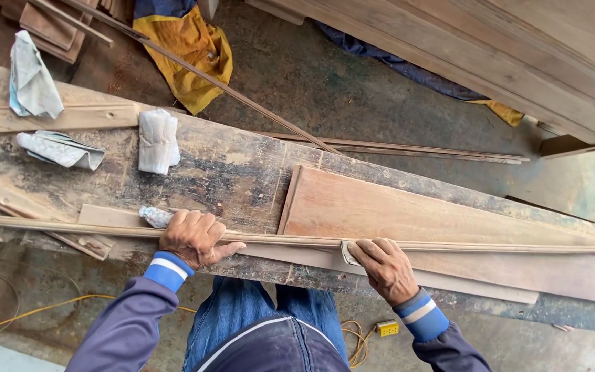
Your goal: Sanding and cleaning several narrow strips of wood using sandpaper and a cloth.
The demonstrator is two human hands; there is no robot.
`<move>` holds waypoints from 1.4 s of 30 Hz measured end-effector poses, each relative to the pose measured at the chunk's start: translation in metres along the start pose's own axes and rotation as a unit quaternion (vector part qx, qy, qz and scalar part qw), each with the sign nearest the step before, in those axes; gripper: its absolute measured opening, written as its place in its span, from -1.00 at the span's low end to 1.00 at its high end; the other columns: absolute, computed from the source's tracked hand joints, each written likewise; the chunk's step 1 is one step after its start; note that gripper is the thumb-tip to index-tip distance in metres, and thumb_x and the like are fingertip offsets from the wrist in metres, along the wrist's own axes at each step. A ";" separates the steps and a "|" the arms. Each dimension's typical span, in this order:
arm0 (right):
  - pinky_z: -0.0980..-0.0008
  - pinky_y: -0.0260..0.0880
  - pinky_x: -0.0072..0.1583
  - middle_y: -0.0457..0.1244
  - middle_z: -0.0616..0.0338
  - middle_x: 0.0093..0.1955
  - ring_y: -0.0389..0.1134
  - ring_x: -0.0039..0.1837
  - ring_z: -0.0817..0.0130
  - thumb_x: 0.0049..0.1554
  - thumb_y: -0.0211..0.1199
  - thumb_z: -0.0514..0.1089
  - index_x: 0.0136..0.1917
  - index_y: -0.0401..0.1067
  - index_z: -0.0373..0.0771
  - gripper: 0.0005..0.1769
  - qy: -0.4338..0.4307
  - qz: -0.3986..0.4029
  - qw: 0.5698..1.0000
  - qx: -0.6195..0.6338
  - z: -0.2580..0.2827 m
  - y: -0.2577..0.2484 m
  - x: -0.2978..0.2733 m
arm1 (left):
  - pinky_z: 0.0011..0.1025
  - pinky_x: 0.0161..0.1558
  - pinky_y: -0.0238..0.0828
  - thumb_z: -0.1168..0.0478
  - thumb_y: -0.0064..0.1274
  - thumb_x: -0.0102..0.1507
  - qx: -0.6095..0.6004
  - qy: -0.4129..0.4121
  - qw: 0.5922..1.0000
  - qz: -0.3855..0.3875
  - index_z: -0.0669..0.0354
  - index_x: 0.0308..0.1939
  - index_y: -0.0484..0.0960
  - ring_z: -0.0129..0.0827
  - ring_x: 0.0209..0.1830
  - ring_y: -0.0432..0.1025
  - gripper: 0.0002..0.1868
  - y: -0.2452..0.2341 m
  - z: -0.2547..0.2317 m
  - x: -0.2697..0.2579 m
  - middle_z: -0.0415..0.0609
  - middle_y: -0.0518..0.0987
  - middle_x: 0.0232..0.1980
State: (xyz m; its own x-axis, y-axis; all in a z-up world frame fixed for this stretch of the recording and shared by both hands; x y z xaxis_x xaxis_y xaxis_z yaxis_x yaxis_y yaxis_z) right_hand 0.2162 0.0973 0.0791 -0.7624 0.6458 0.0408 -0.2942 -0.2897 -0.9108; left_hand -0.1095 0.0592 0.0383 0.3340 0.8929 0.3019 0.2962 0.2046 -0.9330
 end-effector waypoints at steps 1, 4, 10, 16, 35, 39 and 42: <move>0.14 0.35 0.14 0.30 0.10 0.16 0.31 0.11 0.13 -0.08 0.23 -0.31 0.26 0.45 -0.24 -0.43 -0.005 0.004 1.000 0.004 0.000 0.003 0.000 | -0.23 -0.34 0.16 -0.37 0.18 0.09 -0.003 -0.003 1.000 0.008 -0.03 -0.63 0.35 -0.25 -0.49 0.29 -0.41 0.001 0.001 0.000 -0.15 0.31 -0.54; 0.18 0.36 0.09 0.30 0.10 0.13 0.31 0.06 0.14 -0.08 0.20 -0.33 0.22 0.46 -0.26 -0.46 0.008 0.012 1.000 0.025 0.001 0.014 0.009 | -0.23 -0.35 0.16 -0.39 0.19 0.09 -0.003 -0.006 1.000 0.013 -0.03 -0.64 0.34 -0.25 -0.50 0.29 -0.38 0.000 0.001 0.002 -0.15 0.30 -0.54; 0.23 0.34 0.02 0.26 0.12 0.02 0.26 -0.01 0.20 -0.07 0.18 -0.37 0.15 0.48 -0.31 -0.53 -0.044 0.049 0.996 0.053 0.044 0.033 0.060 | -0.23 -0.33 0.17 -0.39 0.19 0.04 0.019 -0.005 1.000 0.015 -0.04 -0.62 0.35 -0.24 -0.47 0.31 -0.41 -0.002 -0.001 0.003 -0.15 0.32 -0.53; 0.28 0.31 -0.04 0.26 0.19 -0.02 0.21 -0.08 0.28 -0.07 0.12 -0.33 0.18 0.48 -0.32 -0.50 -0.044 0.079 0.996 0.012 0.012 0.024 0.024 | -0.28 -0.31 0.18 -0.40 0.23 0.08 -0.008 0.002 1.000 -0.014 -0.06 -0.61 0.34 -0.28 -0.46 0.32 -0.38 -0.004 0.000 -0.001 -0.18 0.32 -0.52; 0.28 0.34 0.00 0.30 0.11 -0.02 0.28 -0.03 0.24 0.01 0.09 -0.40 0.18 0.48 -0.31 -0.55 -0.093 0.118 0.987 0.061 0.065 0.052 0.086 | -0.29 -0.31 0.15 -0.41 0.18 0.11 0.018 0.009 0.999 -0.033 -0.11 -0.59 0.40 -0.31 -0.48 0.30 -0.43 -0.005 0.003 -0.003 -0.19 0.32 -0.51; 0.29 0.37 -0.02 0.31 0.09 0.00 0.28 -0.06 0.26 0.00 0.08 -0.41 0.17 0.47 -0.32 -0.55 -0.068 0.119 0.989 0.055 0.032 0.049 0.047 | -0.31 -0.31 0.14 -0.42 0.16 0.13 0.003 0.013 1.000 -0.022 -0.09 -0.57 0.41 -0.31 -0.47 0.30 -0.42 -0.004 0.004 -0.005 -0.19 0.32 -0.51; 0.31 0.38 -0.06 0.33 0.13 -0.01 0.28 -0.09 0.32 0.04 0.03 -0.43 0.17 0.49 -0.29 -0.56 -0.036 0.147 0.988 0.010 0.003 0.040 0.020 | -0.30 -0.28 0.15 -0.43 0.15 0.13 -0.001 0.013 0.999 -0.031 -0.09 -0.57 0.41 -0.30 -0.46 0.30 -0.42 -0.004 0.004 -0.005 -0.18 0.32 -0.51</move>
State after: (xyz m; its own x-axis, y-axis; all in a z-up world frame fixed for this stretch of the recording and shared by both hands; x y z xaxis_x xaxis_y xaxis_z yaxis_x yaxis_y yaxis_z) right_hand 0.1878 0.0966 0.0446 -0.8554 0.4803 -0.1939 -0.0653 -0.4713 -0.8796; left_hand -0.1162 0.0559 0.0403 0.3382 0.8674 0.3649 0.3187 0.2592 -0.9117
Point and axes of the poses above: each hand's wrist, its own x-axis towards the middle knuckle, its own y-axis out of the palm, z = x × y, the point moved 8 cm from there along x, towards the middle knuckle
